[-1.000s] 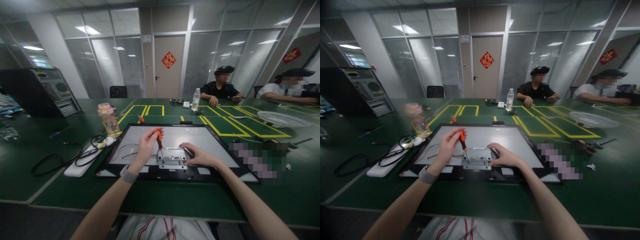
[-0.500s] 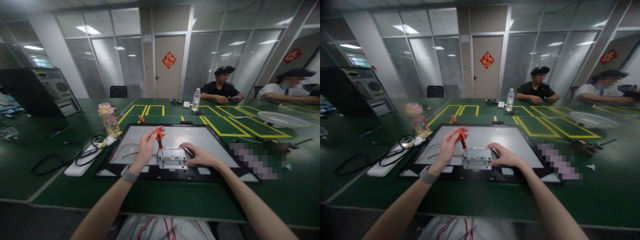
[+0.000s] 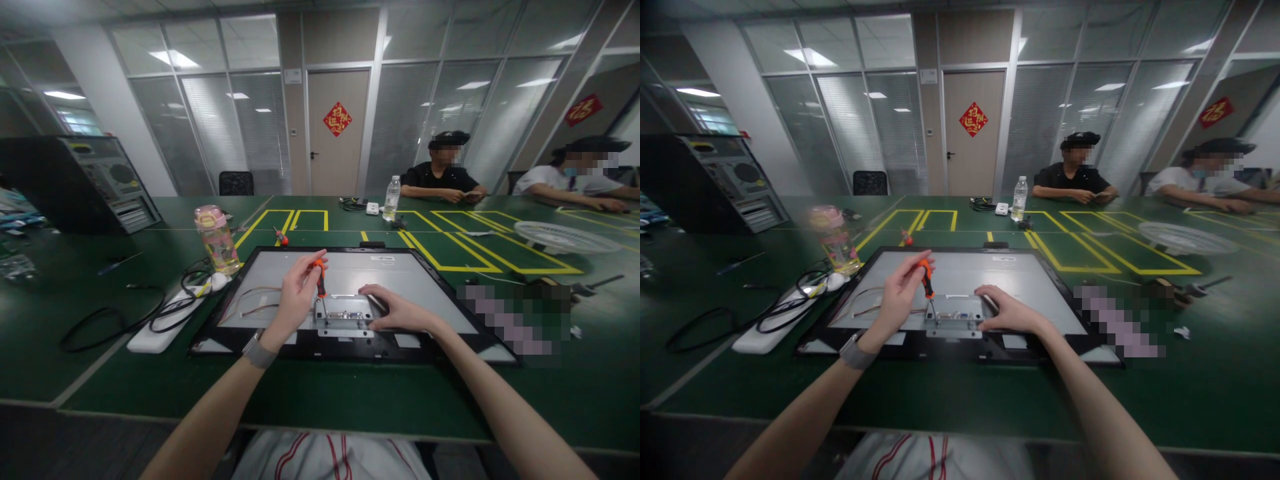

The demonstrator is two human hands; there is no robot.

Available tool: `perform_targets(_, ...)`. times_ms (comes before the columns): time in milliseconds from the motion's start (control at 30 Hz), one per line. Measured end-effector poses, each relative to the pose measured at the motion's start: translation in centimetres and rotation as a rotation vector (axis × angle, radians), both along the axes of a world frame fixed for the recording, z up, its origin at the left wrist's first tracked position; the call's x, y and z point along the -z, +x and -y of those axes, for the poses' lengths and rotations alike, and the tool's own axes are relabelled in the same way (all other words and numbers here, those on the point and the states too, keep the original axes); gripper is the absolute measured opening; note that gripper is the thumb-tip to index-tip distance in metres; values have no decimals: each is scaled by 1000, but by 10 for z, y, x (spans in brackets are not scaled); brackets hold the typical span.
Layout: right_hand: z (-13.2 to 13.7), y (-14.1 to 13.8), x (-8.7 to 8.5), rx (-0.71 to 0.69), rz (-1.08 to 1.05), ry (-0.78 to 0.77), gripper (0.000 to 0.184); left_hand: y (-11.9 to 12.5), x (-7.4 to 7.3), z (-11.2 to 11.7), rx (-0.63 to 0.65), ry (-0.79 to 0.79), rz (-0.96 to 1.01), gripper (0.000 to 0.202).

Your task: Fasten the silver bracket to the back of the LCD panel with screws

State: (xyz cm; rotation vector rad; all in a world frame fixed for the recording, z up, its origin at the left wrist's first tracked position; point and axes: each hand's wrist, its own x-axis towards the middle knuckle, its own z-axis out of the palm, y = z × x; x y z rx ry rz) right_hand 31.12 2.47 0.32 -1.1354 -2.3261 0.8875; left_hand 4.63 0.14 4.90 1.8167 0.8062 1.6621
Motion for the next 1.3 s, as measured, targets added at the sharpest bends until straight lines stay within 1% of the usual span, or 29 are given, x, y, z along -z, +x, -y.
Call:
perform_targets(167,0,0,1,-7,-9,3,75,-1,-3,3,-90,57,-40,19)
perform_targets(233,1,0,-1,-3,-3,-5,75,-2,-5,4,-74,46,-31,21)
perform_targets(333,2,0,-3,1,9,-16,75,-3,-6,5,-26,-4,-4,30)
perform_targets(433,1,1,-2,-3,3,-16,75,-3,-4,3,-12,-23,5,31)
perform_targets(667,1,-1,0,-5,-16,-4,75,-2,-4,3,-67,39,-38,21)
perform_targets(767,1,-1,-1,-2,-6,-10,75,-2,-5,4,-61,13,-15,25)
perform_targets(867,1,0,-3,-4,2,-8,74,-2,-6,3,-24,-30,32,29)
perform_targets(933,1,0,-3,-5,1,-8,74,-3,-6,2,-18,-35,31,27)
perform_targets(1067,1,0,-2,-4,4,-6,74,-3,-7,0,-72,35,9,17)
perform_targets(1133,1,-1,-2,-5,3,-3,74,-3,-6,-1,-72,55,21,14)
perform_targets(1233,1,0,-1,-11,-4,-1,75,-3,-5,-1,-66,50,23,13)
perform_targets(1300,1,0,-1,-10,-3,-5,75,-3,-5,0,-51,26,19,17)
